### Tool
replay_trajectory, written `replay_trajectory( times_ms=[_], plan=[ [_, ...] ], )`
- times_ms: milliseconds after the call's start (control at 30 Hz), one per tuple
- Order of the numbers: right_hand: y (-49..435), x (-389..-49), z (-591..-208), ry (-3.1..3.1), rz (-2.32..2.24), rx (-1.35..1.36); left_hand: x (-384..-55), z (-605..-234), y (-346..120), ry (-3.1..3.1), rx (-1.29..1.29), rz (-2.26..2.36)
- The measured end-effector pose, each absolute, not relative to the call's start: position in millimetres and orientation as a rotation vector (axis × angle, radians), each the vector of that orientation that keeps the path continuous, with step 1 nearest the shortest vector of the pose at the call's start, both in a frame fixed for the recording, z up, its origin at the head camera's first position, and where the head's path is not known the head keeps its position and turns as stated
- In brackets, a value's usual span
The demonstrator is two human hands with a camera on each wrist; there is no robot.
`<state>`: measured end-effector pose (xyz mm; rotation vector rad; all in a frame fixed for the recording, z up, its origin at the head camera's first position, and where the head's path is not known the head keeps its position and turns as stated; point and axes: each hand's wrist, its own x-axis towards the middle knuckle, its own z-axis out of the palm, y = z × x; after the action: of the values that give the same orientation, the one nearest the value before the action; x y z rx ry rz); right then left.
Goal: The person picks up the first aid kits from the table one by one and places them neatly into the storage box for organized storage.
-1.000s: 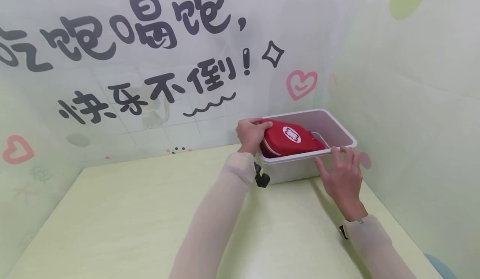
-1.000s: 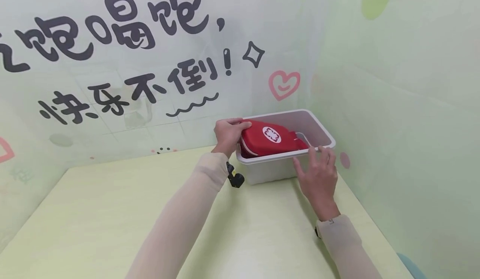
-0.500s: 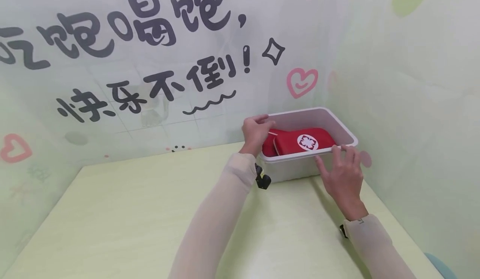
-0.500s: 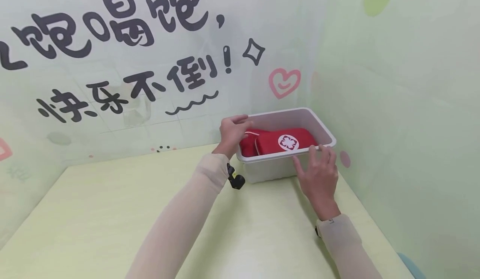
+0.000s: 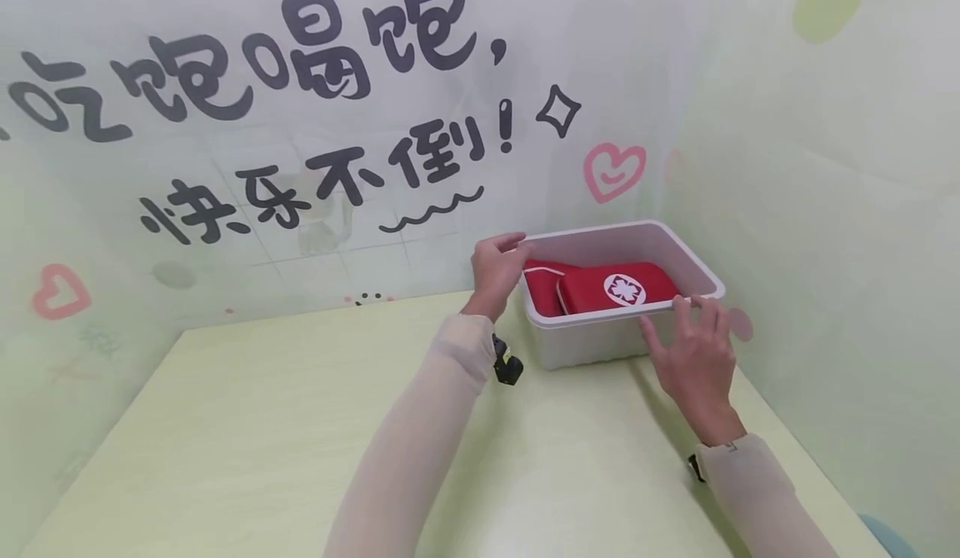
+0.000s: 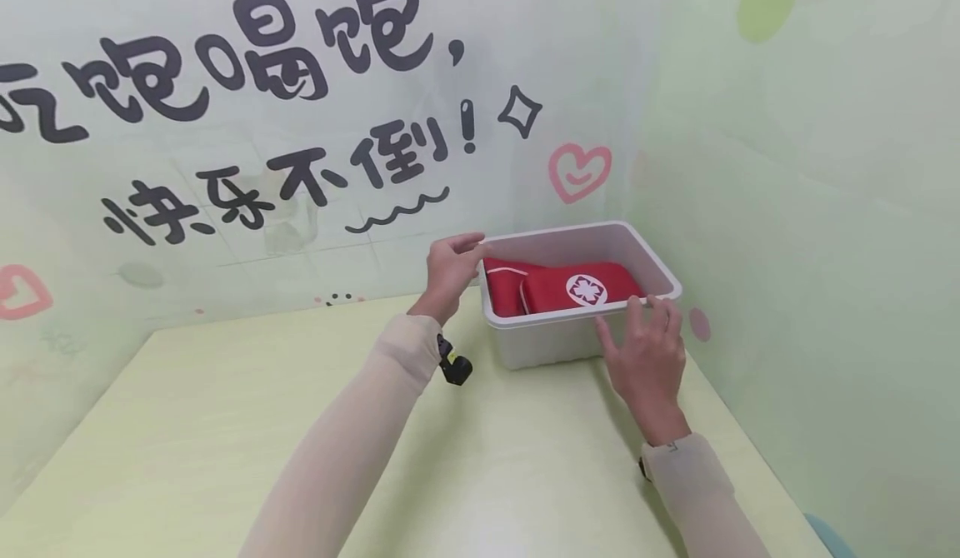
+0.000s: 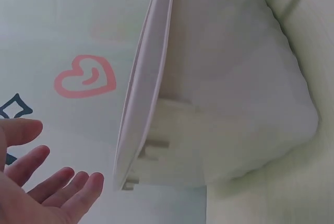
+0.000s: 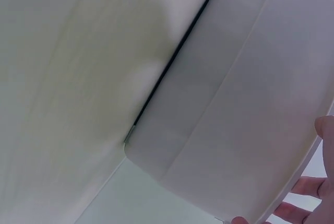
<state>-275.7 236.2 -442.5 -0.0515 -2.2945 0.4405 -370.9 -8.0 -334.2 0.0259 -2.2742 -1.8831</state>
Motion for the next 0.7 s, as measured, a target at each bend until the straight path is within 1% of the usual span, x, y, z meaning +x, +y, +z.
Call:
replay_trajectory(
  times_ms=[233, 367, 567, 700],
  plan=[
    [240, -277, -440, -2.31, 0.476, -0.047, -378, -341, -38, -2.33, 0.084, -1.813],
    [241, -278, -441, -2.321, 0.456, -0.04, -380, -350, -59, -2.365, 0.069, -1.768],
    [240, -280, -438, -2.29, 0.367, 0.001, -379, -372, -94, -2.47, -0.014, -1.481],
    [236, -283, -425, -2.305, 0.269, -0.015, -377, -383, -117, -2.547, 0.017, -1.338]
  ],
)
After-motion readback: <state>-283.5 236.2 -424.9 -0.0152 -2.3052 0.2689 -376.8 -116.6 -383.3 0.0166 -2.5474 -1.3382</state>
